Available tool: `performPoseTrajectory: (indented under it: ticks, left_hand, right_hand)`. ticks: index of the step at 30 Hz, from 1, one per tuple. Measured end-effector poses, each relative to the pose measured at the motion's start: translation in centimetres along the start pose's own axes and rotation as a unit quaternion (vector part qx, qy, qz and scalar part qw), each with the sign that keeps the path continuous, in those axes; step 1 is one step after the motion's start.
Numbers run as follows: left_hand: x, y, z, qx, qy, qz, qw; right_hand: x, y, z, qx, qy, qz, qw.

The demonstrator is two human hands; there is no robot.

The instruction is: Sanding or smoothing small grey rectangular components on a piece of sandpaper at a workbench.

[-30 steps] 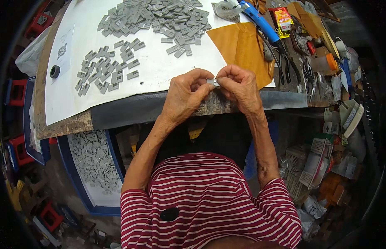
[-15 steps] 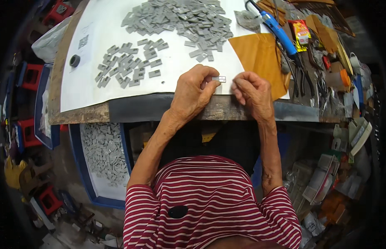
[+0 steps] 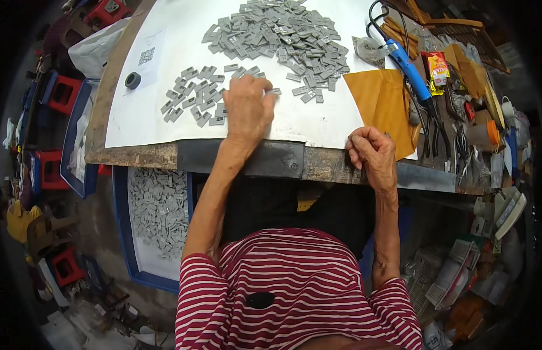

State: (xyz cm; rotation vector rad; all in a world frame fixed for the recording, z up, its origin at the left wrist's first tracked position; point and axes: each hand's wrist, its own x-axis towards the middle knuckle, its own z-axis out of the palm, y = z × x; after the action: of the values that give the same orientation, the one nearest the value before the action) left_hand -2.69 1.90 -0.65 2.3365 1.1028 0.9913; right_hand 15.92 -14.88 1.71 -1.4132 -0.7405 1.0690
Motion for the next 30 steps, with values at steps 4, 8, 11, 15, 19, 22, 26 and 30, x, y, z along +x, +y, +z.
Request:
performPoseTrajectory:
  ticks: [4, 8, 11, 15, 19, 22, 26, 30]
  left_hand:
    - [0.6, -1.0, 0.0, 0.069, -0.027, -0.028, 0.997]
    - [1.0, -1.6, -0.1, 0.145, 0.017, 0.003, 0.989]
    - [1.2, -1.5, -0.2, 0.181, 0.012, 0.003, 0.983]
    - [1.3, -1.0, 0.1, 0.199, 0.008, -0.001, 0.98]
    - [2.0, 0.2, 0.5, 0.143, 0.009, 0.045, 0.989]
    - [3.2, 0.6, 1.9, 0.088, -0.009, 0.097, 0.991]
    - [4.3, 0.8, 3.6, 0.117, -0.037, 0.115, 0.986]
    - [4.5, 0.0, 4.7, 0.127, -0.042, 0.124, 0.983]
  right_hand:
    - [-0.2, 0.2, -0.2, -0.011, -0.007, -0.004, 1.0]
    - [-0.2, 0.3, -0.5, -0.026, -0.017, -0.004, 1.0]
    - [-0.2, 0.2, -0.4, -0.027, -0.018, -0.003, 0.999]
    - [-0.1, 0.4, -0.6, -0.027, -0.011, -0.002, 1.0]
    - [-0.1, 0.6, -0.7, -0.026, -0.016, -0.004, 1.0]
    - [-0.2, 0.4, -0.7, -0.029, -0.014, -0.006, 0.999]
    - [-0.8, 0.0, -0.8, -0.042, -0.01, -0.012, 0.999]
    - [-1.8, -0.6, -1.1, -0.052, 0.007, 0.007, 0.999]
